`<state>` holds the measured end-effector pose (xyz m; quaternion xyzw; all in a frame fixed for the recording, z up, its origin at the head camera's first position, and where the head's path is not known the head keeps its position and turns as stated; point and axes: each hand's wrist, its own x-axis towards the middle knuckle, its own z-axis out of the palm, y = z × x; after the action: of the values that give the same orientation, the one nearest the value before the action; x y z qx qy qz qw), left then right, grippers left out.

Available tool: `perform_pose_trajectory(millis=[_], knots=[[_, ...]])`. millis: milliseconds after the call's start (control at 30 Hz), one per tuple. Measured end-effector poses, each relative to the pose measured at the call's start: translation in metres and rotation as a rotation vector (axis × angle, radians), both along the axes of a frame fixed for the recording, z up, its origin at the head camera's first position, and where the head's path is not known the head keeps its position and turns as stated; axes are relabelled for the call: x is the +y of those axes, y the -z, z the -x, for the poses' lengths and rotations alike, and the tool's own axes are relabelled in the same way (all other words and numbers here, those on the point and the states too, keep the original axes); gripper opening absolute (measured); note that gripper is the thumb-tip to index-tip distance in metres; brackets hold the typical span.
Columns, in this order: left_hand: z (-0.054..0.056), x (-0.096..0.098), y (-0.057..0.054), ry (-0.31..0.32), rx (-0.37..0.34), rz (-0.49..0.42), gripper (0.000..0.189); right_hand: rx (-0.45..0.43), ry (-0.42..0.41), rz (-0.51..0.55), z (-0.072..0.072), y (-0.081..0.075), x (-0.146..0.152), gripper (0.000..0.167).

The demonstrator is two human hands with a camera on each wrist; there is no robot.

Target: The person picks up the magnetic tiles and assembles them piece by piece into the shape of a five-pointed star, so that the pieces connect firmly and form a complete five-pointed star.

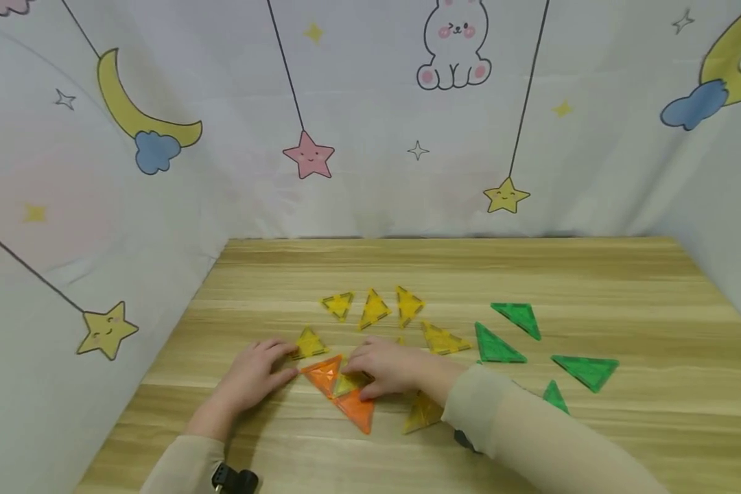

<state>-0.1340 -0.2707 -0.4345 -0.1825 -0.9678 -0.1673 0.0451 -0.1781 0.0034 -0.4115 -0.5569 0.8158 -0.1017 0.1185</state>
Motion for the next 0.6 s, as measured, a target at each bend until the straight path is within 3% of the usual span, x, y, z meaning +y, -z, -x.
perform_pose_trajectory(millis=[167,367,600], knots=[[0.001,0.001,0.0,-0.04,0.02,0.013,0.017,0.04,-0.001,0.007,-0.001,0.001,0.001,0.038],[0.0,0.0,-0.003,-0.104,-0.031,0.076,0.032,0.02,0.017,-0.03,0.0,0.001,-0.002,0.046],[-0.004,-0.013,-0.004,-0.073,-0.059,0.04,0.027,0.0,0.073,-0.055,0.005,0.001,-0.002,0.049]])
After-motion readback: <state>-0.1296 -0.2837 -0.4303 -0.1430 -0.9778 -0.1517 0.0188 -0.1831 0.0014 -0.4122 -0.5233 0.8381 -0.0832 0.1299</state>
